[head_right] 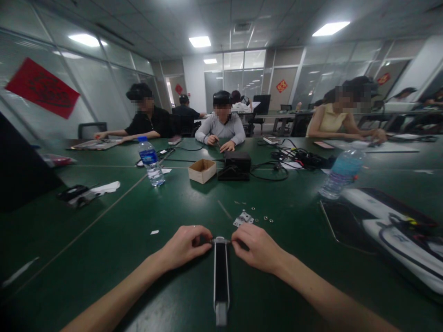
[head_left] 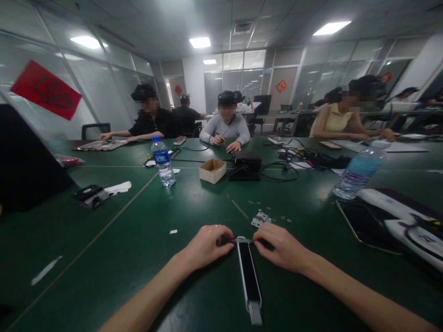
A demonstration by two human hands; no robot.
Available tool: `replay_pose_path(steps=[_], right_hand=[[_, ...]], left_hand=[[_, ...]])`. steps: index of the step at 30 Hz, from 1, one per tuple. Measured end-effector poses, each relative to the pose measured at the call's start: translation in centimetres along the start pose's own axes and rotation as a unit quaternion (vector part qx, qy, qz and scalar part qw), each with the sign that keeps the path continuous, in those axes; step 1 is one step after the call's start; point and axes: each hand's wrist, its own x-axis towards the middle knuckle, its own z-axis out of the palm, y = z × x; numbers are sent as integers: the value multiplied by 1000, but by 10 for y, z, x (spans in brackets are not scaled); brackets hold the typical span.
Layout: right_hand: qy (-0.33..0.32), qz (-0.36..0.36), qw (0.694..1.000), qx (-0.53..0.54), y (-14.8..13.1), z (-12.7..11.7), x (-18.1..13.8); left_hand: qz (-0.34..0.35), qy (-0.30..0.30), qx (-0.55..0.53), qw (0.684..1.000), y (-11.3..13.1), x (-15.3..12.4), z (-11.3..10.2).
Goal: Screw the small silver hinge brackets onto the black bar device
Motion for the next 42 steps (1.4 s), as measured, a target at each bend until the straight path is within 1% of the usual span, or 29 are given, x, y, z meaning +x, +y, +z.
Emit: replay_pose_path(steps=[5, 7, 9, 11, 13, 15, 18, 20, 22, 25, 28, 32, 35, 37, 39, 40, 41, 42], right_hand=[[3, -4, 1000, -9, -2, 0, 0], [28, -8, 999, -30, -2, -1, -1], [69, -6, 996, -54, 3, -4, -1], [118, 18, 990, -73, 14, -9, -3], [157, 70, 980, -95, 31, -15, -6], [169, 118, 971, -118, 50, -22, -10], [126, 135, 974, -130, 73, -30, -16], [87, 139, 978, -129, 79, -32, -19], [51, 141, 981, -127, 78, -32, -20], [-1, 136, 984, -116, 70, -30, -17], [-30, 146, 983, -110, 62, -30, -12], [-68, 163, 976, -126, 58, -37, -9], [-98, 142, 976, -131, 56, -44, -10], [-79, 106, 983, -130, 49, -44, -10], [-15, 46, 991, -128, 36, -39, -8], [31, 3, 992, -126, 27, -34, -5], [77, -42, 988, -129, 16, -29, -3], [105, -84, 982, -134, 6, -23, 0]], left_hand=[[8, -1, 8, 1000, 2, -1, -1], [5, -6, 11, 1000, 4, -1, -2], [4, -13, 15, 1000, 4, -1, -5], [14, -17, 19, 1000, 4, -1, -8], [31, -23, 31, 999, 3, -2, -11], [43, -27, 49, 997, 2, -2, -13], [52, -26, 82, 995, 3, -3, -14], [58, -27, 100, 993, 4, -2, -15], [62, -31, 114, 991, 5, -2, -15], [64, -29, 129, 989, 6, -2, -15], [70, -24, 131, 989, 4, -2, -14], [82, -20, 131, 988, 2, -2, -13], [98, 1, 134, 986, 2, -3, -14], [115, 31, 134, 984, 3, -4, -14], [147, 69, 132, 978, 6, -6, -13], [167, 85, 131, 974, 7, -7, -12], [189, 98, 130, 968, 10, -7, -10], [208, 104, 129, 964, 12, -8, -8]])
